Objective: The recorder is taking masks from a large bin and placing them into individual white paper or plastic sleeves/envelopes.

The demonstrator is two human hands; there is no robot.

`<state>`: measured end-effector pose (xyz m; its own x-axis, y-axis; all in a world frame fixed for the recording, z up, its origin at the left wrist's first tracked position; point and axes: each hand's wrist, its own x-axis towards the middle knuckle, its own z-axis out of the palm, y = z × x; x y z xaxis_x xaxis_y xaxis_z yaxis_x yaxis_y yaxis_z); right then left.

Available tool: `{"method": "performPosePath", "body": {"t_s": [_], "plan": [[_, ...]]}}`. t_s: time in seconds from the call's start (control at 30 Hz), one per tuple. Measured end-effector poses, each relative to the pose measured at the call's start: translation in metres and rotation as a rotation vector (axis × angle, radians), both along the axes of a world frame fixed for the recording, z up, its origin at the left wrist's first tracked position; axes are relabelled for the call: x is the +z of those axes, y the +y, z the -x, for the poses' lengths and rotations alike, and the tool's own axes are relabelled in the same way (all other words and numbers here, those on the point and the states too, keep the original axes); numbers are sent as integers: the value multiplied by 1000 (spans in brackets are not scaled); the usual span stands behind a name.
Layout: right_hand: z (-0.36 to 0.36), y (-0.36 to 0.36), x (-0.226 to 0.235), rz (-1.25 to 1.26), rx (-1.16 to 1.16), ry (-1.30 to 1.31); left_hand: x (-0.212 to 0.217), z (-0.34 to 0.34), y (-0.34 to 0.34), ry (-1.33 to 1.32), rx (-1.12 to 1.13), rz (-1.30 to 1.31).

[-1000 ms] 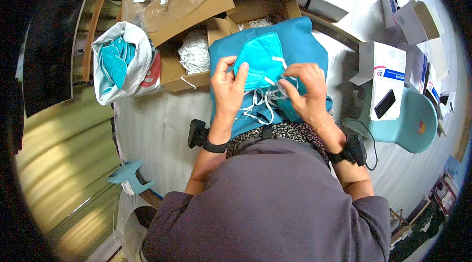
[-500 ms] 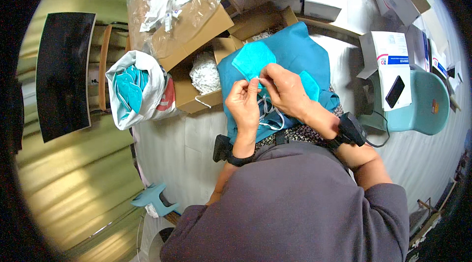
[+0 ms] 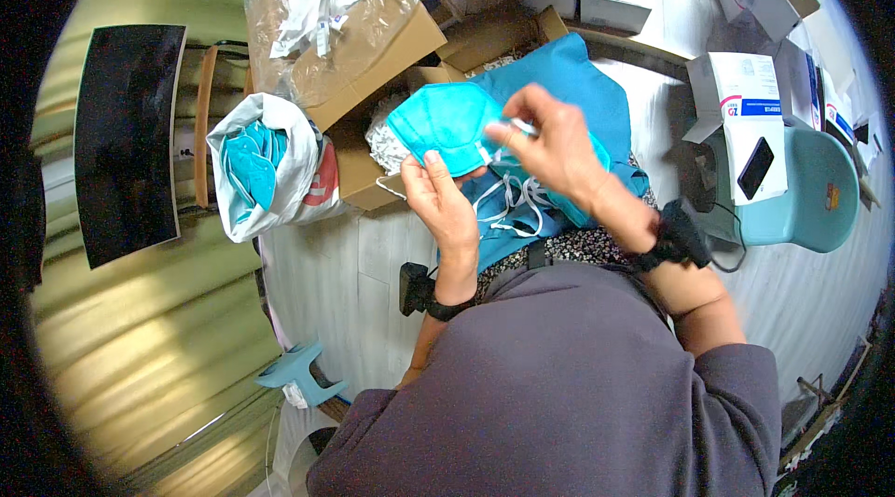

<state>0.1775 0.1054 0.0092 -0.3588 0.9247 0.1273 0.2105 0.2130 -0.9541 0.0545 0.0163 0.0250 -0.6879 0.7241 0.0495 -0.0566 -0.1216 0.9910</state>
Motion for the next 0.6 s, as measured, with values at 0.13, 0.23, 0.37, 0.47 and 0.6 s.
{"method": "performPosePath", "body": {"t_s": [0.13,0.23,0.37,0.47,0.6], "plan": [[9,-23,21,451,137,114,-9,-4,4,37,0,-27],[6,-16,-1,120,143,50,-18,6,-3,-7,-26,19],[-18,20,-47,-354,10,-253,-6,14,-13,-209,-58,17],[-33,39,-32,1,-17,-78,9,18,-19,-216,-5,12],[-3,2,9,442,149,274,15,11,-5,-120,92,-40]]}}
